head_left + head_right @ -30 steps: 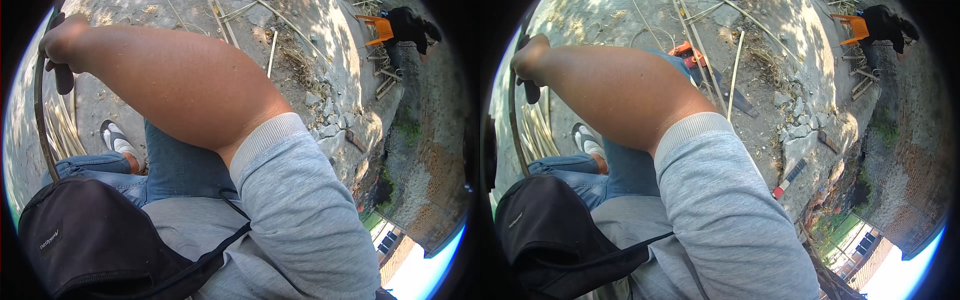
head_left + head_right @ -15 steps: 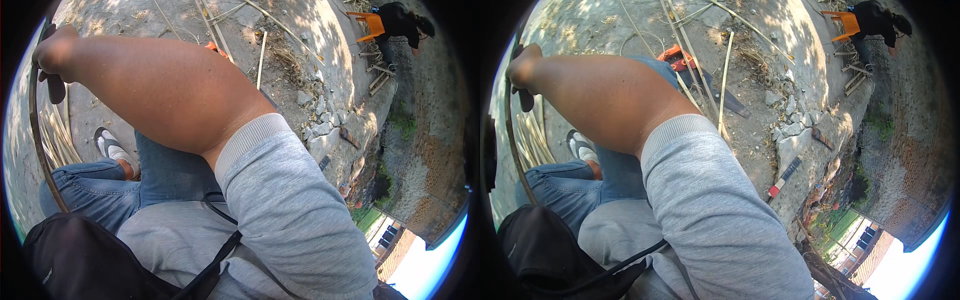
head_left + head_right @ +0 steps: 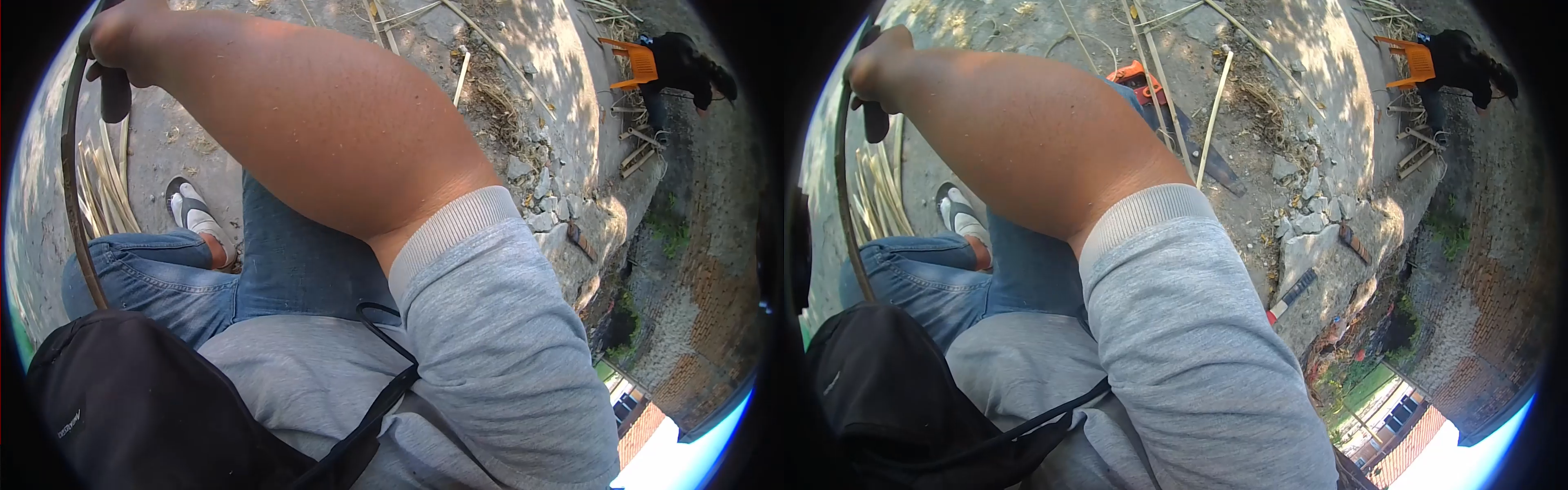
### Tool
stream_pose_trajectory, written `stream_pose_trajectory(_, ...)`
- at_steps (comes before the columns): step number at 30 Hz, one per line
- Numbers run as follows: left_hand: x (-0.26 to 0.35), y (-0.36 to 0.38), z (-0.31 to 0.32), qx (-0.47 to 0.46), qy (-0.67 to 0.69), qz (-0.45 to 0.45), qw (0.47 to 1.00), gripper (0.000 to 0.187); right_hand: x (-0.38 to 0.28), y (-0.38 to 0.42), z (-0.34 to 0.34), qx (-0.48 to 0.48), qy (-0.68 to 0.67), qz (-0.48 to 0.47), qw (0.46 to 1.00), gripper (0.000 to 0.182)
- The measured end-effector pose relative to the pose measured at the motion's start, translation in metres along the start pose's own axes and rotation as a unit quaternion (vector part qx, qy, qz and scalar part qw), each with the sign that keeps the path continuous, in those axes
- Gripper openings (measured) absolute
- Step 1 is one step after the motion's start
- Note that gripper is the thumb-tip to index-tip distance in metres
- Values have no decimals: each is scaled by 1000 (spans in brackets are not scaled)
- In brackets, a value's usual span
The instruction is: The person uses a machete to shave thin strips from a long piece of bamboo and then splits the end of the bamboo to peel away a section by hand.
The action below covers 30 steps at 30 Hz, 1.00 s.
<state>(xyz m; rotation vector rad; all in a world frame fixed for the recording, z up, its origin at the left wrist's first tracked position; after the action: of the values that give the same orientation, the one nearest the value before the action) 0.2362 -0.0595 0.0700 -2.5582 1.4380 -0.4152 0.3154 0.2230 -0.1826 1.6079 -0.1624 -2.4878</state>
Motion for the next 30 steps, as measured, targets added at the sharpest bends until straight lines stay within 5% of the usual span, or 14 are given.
stream_pose_trajectory(3,-2,8,-4,-3,-1,-12,1000,10,-29,44,-17,59,-28,70,995,18)
stream_pose_trajectory(6,-4,15,-9,-3,-1,-16,1000,10,-45,58,-19,-49,-43,-21,998,25)
stream_pose_trajectory(30,-2,73,-49,1,-10,-41,999,11,-24,44,-15,-35,-42,49,997,11)
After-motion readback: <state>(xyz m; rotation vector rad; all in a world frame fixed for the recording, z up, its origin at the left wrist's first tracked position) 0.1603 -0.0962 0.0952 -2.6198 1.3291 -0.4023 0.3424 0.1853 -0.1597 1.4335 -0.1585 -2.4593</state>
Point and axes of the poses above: each hand's wrist, its own y-axis away from the middle knuckle, its own z-axis out of the palm, x = y × z, the point moved 7 cm from there along -y, towards the middle knuckle, and after that the axes turned 8 degrees about x, right-handed, at the moved point
